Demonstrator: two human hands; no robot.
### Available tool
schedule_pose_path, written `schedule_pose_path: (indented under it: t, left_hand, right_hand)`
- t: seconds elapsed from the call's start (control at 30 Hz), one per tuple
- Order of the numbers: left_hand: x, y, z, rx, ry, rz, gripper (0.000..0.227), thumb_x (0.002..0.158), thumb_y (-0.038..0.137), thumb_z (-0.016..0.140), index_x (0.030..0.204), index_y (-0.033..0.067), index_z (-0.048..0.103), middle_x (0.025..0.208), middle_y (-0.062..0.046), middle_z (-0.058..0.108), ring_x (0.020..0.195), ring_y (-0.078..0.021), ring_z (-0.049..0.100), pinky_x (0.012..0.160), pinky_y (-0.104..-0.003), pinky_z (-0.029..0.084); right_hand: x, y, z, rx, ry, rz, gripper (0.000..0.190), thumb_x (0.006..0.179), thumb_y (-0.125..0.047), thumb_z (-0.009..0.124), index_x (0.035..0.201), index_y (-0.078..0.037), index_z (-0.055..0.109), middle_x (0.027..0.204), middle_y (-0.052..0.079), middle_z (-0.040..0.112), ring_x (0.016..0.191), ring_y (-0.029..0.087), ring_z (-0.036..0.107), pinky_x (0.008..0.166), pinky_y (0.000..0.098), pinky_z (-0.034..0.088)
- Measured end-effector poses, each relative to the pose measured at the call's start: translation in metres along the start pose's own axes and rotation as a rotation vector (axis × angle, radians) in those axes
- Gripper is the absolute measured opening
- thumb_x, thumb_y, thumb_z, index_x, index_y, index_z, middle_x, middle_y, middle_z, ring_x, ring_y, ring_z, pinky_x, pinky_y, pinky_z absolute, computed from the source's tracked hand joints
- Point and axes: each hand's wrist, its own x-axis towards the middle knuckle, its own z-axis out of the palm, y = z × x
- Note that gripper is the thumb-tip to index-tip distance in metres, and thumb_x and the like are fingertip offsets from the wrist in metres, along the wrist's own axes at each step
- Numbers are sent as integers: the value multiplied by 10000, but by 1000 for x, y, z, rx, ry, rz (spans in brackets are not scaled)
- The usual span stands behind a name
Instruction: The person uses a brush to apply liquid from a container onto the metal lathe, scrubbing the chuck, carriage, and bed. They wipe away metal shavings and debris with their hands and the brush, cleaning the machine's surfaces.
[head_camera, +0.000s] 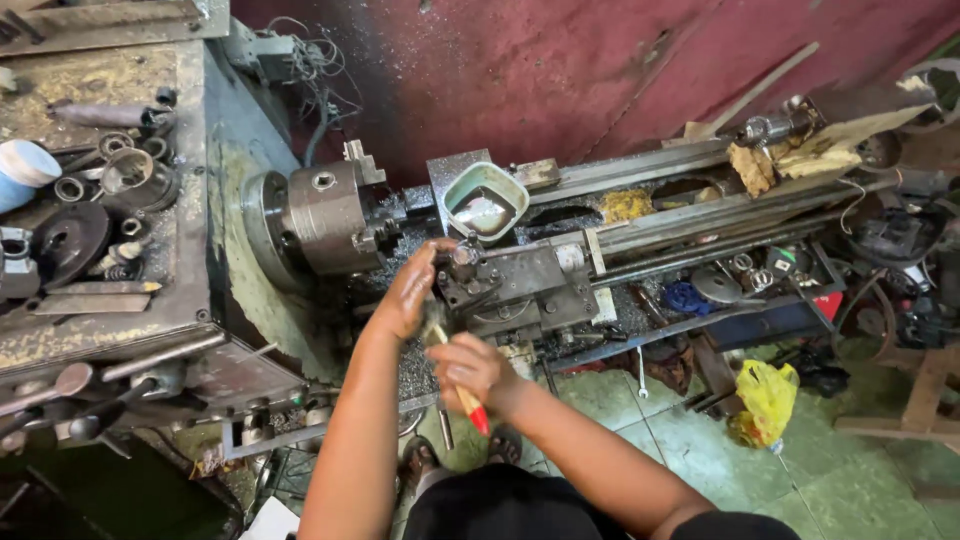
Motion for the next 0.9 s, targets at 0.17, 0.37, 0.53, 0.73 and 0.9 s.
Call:
schedule_pose_path:
  t: [0.17, 0.37, 0.53, 0.73, 0.9]
  left_hand:
    - [-2, -26, -3, 57, -1, 37, 559, 1096, 410, 318, 1342, -44, 534, 1330, -287, 578, 1315, -440, 518, 1176, -552, 324]
    - [-5, -16, -3, 117, -1, 25, 501, 1082, 424, 341, 1223, -10, 548, 1234, -272, 594, 1209, -472, 559, 1107, -551, 386]
    - [-5, 4, 7, 180, 43, -16, 426, 1098, 377, 315, 1172, 18, 531, 1169, -284, 602, 1111, -523, 577, 1010, -581, 447]
    - [-5, 9, 18, 219, 126, -120, 309, 1078, 260, 306, 1127, 54, 532, 1105, -273, 638, 1047, -527, 611, 946, -586, 484]
    - [0, -13, 35, 330, 303, -91, 269, 1092, 261, 386, 983, 82, 555, 1026, -203, 675, 977, -467, 646, 873, -535, 526]
  right_hand:
    - [-4, 27, -39, 37, -1, 38, 256, 954, -210, 645, 911, 20, 748, 1119, 202, 768, 914, 365, 740, 848, 481, 597]
    - [-21, 19, -65, -60, -23, 107, 198, 895, -114, 634, 965, 2, 778, 1049, 211, 774, 942, 373, 761, 879, 510, 597]
    - [-77, 35, -78, 8, -2, 312, 297, 889, -110, 628, 1111, 31, 766, 1372, 328, 630, 1149, 502, 653, 906, 539, 575]
    - [-41, 4, -83, -291, 343, 424, 169, 895, -28, 681, 1029, 61, 735, 1016, 209, 779, 954, 392, 756, 816, 456, 608]
    - [-11, -29, -48, -4, 372, 622, 128, 895, -23, 689, 973, 42, 765, 910, 195, 789, 791, 312, 792, 661, 384, 640]
